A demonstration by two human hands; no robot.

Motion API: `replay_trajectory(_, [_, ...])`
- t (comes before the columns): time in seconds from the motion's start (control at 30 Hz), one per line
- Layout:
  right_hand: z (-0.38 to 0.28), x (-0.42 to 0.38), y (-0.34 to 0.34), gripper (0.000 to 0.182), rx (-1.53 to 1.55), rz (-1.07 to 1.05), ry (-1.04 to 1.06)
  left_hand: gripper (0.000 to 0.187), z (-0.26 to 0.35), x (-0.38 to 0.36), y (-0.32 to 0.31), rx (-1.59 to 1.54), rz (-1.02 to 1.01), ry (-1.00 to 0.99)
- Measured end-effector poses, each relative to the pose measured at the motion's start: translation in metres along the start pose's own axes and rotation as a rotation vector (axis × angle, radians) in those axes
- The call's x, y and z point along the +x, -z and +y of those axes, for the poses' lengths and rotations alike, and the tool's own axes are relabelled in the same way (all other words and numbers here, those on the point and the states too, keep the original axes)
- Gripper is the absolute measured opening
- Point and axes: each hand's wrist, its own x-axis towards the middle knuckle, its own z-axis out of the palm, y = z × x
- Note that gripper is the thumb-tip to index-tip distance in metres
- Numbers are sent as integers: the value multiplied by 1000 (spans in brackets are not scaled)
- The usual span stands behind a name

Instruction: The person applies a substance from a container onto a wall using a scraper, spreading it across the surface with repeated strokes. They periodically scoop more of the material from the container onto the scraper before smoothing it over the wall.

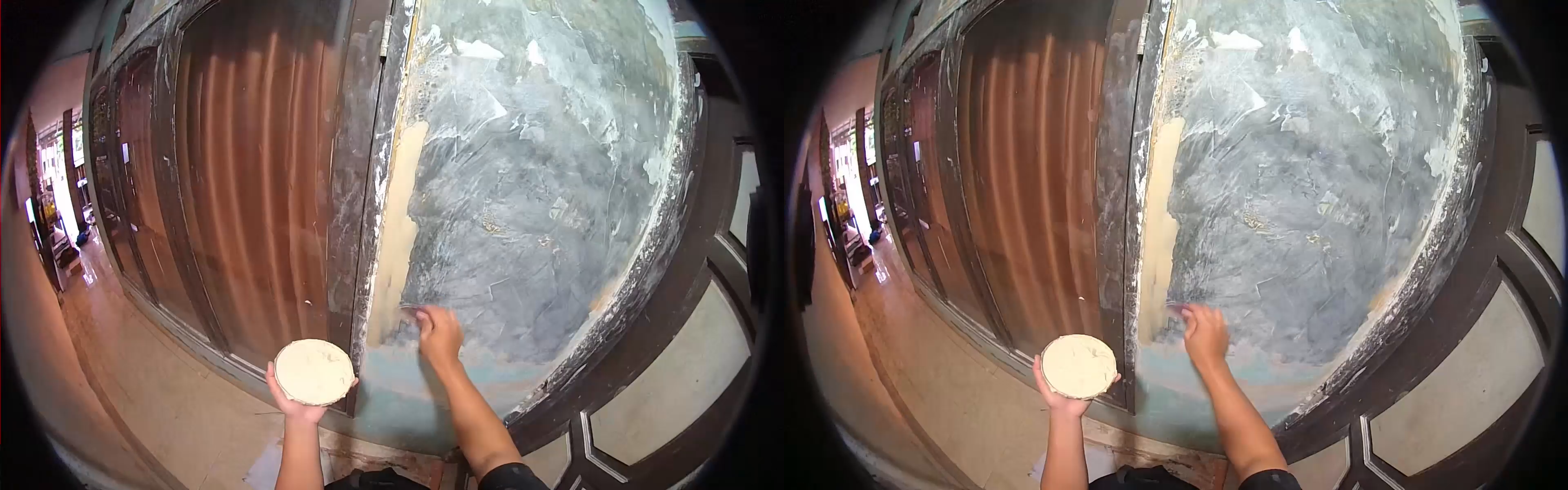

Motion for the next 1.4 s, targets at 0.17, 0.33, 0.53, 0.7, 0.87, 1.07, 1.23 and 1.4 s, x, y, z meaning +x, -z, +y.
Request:
replay_trajectory(0.17, [-8, -1, 11, 13, 103, 136, 80, 76, -1, -4, -4, -166, 55, 46])
replay_trajectory(0.33, [5, -31, -18, 9, -29, -100, 48, 92, -2, -8, -7, 100, 9, 11])
replay_trajectory(0.53, [-40, 34, 62, 12, 171, 215, 162, 94, -6, -3, -11, 62, -48, 58])
replay_trajectory(0.7, [-55, 1, 90, 30, 423, -111, 539, 92, -12, -1, -15, 39, -70, 72])
replay_trajectory(0.87, [-65, -25, 108, 34, 454, -370, 590, 84, -11, 1, -15, 39, 23, 55])
replay_trajectory(1.07, [-63, -40, 102, 36, 460, -403, 628, 79, -16, 1, -12, 64, 94, 52])
replay_trajectory(1.23, [-63, -49, 95, 35, 486, -337, 574, 80, -20, 1, -7, 74, 76, 74])
replay_trajectory(1.4, [-64, -54, 90, 31, 484, -269, 540, 81, -24, 3, -1, 66, 67, 58])
